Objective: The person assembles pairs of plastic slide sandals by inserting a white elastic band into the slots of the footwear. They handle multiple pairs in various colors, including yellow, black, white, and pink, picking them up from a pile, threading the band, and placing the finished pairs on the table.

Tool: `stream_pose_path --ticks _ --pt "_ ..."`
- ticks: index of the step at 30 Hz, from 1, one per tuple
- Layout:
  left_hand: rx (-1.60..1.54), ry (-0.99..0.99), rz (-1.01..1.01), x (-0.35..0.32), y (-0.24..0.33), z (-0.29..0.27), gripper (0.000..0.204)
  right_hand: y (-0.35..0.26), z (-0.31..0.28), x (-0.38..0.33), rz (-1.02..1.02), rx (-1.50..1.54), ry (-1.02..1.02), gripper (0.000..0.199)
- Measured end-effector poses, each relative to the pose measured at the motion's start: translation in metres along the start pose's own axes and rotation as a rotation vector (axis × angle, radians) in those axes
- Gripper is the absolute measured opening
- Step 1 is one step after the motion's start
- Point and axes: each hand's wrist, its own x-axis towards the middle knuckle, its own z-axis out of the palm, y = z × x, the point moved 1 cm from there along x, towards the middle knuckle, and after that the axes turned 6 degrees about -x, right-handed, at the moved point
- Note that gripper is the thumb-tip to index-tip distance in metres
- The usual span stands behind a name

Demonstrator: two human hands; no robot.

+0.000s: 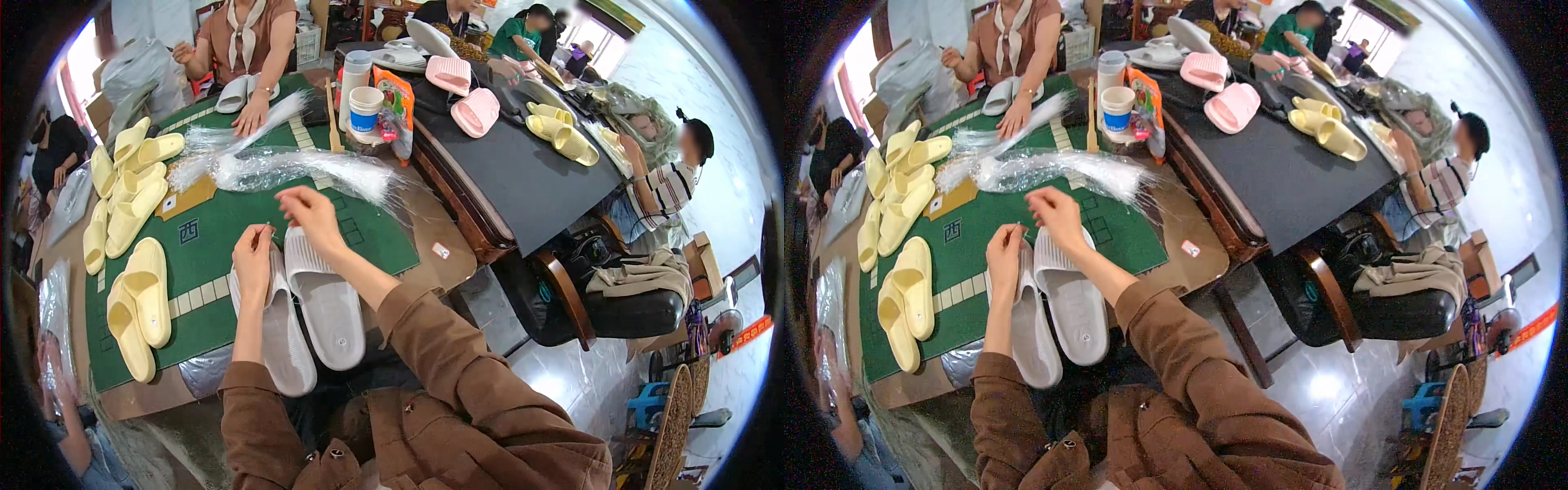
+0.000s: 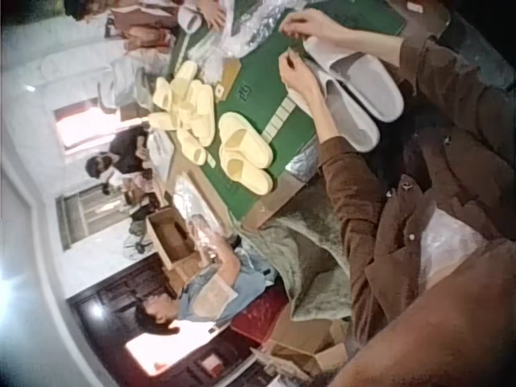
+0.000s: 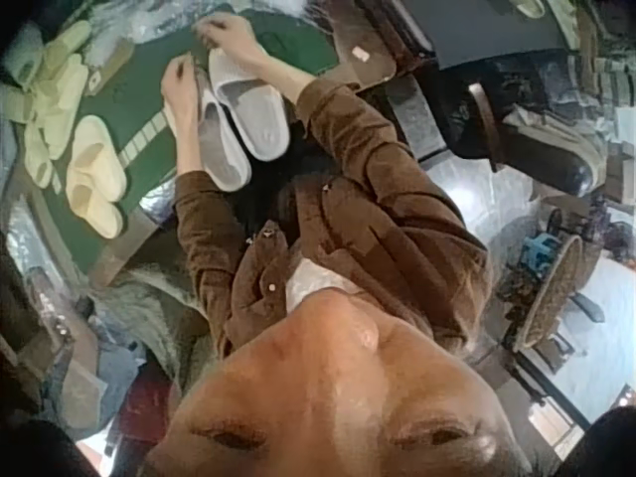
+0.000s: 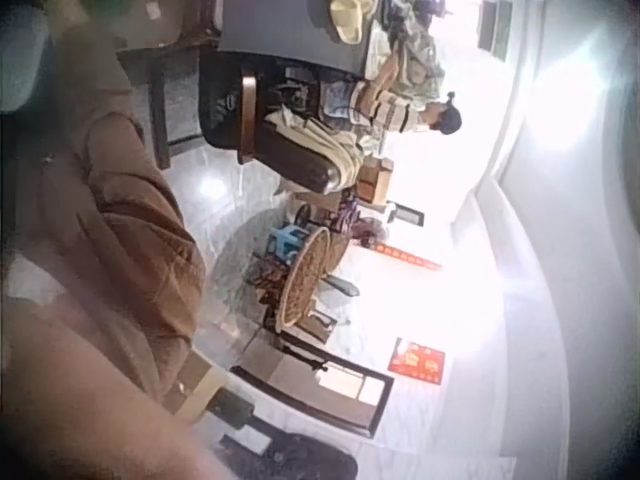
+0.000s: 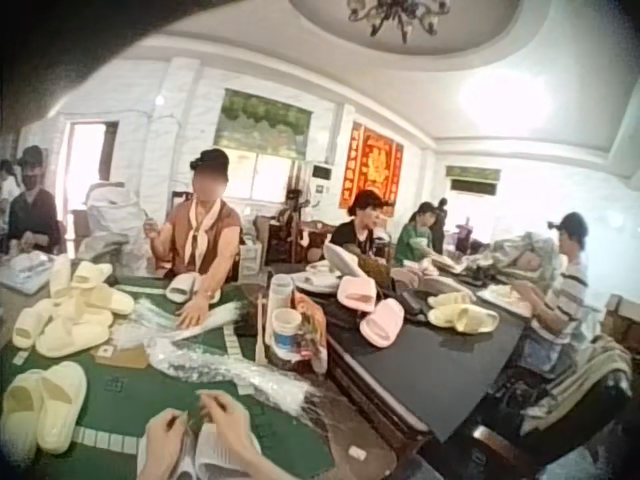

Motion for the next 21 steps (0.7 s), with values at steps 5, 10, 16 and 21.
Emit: stream_pose_path --ticks 5,10,16,21 --pt "-0.016 -0.012 0.003 0.0 0.001 0.004 0.014 -0.013 -0.047 0.005 -0.032 0.221 0.215 0.016" --pt "0.017 0.003 0.016 -0.003 0.002 0.002 0.013 -0.053 -0.12 -0.004 -0.063 0.094 0.337 0.017" --pt "0.134 0.069 0.236 -0.007 0.02 0.006 0.012 -0.081 -0.19 -0.013 -0.172 0.017 0.363 0.018" --pt "0.347 -0.016 0.675 -0.03 0.087 0.005 0.006 -0.105 -0.188 -0.017 -0.276 -0.063 0.448 0.016"
